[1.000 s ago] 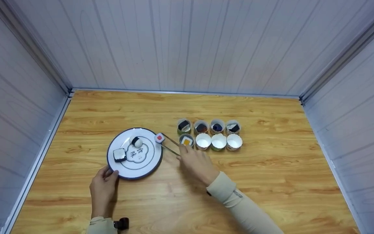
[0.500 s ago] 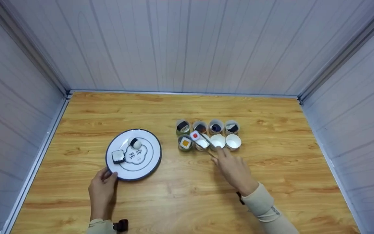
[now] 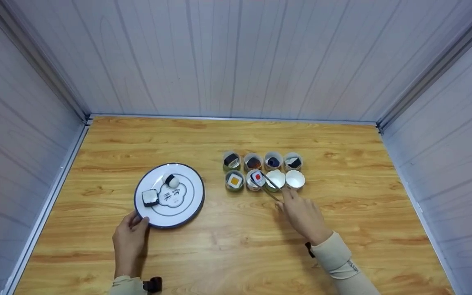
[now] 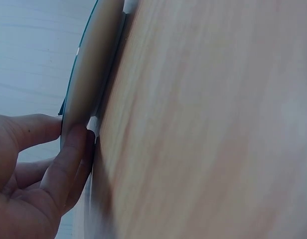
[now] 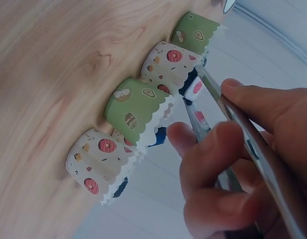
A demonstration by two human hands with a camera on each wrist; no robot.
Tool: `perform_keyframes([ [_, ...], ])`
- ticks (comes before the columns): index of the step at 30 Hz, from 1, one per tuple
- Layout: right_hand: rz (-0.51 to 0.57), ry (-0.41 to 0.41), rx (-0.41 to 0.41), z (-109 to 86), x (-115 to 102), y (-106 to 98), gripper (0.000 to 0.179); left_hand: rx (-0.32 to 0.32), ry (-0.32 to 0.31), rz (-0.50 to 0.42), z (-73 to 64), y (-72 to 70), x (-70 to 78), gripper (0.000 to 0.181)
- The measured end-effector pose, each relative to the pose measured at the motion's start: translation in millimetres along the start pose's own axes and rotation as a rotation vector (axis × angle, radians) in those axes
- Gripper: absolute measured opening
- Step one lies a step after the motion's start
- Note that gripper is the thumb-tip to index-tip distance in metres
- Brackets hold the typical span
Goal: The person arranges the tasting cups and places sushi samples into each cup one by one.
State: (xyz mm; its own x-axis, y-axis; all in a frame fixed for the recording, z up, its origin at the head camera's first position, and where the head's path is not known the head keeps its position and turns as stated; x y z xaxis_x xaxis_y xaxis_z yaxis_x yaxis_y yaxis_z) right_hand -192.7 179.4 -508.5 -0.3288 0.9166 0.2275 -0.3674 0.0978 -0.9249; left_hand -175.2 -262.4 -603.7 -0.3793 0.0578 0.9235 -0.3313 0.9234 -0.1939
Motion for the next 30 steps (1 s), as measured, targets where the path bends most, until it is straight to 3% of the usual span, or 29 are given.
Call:
perform_keyframes([
  [7,0.035,0.011,-0.007,0.4,1,0,0.038,0.006,0.016,0.015,-0.5,0.0,1.4,0.053],
  [15,0.302,0.111,-0.086,-2.8,6,19,0.046,0.005,0.012,0.021,-0.2,-0.2,0.7,0.054],
  [19,0.354,0.122,-0.113,-4.4,0,25,0.055,0.003,0.006,0.025,-0.1,0.4,1.0,0.054],
  [25,0.309,0.056,-0.093,4.7,-18,21,0.051,-0.003,0.006,0.023,-0.4,0.7,1.2,0.055],
  [30,0.227,-0.026,-0.017,20.8,-40,15,0.054,-0.006,-0.002,0.011,-0.4,1.6,1.1,0.054],
])
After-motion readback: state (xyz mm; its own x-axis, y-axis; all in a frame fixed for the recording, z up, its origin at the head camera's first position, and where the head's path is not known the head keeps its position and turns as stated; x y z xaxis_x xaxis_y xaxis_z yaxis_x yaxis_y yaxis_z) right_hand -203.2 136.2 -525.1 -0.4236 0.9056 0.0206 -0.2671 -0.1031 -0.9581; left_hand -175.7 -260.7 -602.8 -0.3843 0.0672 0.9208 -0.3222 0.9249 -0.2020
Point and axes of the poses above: each hand's wrist, its own z-axis towards the middle knuckle, its own y-axis out of the palm, x = y × z, the point moved 7 cm from there along z, towards the middle knuckle, and after that the axes turned 15 degrees about -z, right-handed, at the moved point
